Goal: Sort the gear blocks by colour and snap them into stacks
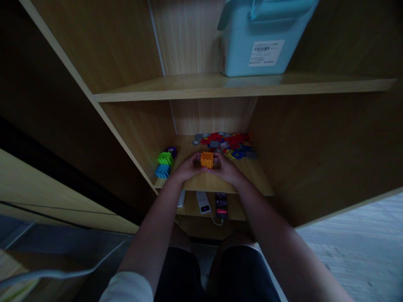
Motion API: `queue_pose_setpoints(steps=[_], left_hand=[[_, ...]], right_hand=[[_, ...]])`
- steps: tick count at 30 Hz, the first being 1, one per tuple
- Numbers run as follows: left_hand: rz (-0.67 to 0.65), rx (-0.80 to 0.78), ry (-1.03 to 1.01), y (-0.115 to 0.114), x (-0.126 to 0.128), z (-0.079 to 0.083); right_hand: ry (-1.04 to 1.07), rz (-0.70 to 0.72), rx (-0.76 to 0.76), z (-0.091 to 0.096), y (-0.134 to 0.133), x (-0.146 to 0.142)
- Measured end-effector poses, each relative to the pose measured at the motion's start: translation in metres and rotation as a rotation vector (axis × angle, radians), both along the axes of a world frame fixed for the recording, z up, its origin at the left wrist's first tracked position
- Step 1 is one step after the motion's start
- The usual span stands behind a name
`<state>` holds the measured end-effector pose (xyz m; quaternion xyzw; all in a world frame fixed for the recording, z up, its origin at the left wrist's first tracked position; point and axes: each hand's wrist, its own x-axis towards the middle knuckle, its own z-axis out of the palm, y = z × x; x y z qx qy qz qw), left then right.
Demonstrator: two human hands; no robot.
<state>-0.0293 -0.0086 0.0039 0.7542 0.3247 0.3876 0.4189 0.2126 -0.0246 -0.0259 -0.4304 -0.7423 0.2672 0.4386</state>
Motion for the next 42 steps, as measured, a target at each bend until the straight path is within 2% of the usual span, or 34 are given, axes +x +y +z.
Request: queue_pose_setpoints(steps=[9,29,42], left_hand=[[0.019,-0.007,-0.045,0.004,0.001,-0.002],[0.055,0.027,-0.081,-0.001,0.000,0.003],[0.064,0.032,-0.084,0.002,0.000,-0.001]], right_hand=[[0.112,0.050,-0.005,0.004,-0.001,-0.001],[0.110,-0.031,0.033,0.013,-0.011,-0.002],[0.147,-0.026,0.088,0.016,-0.014,-0.004]])
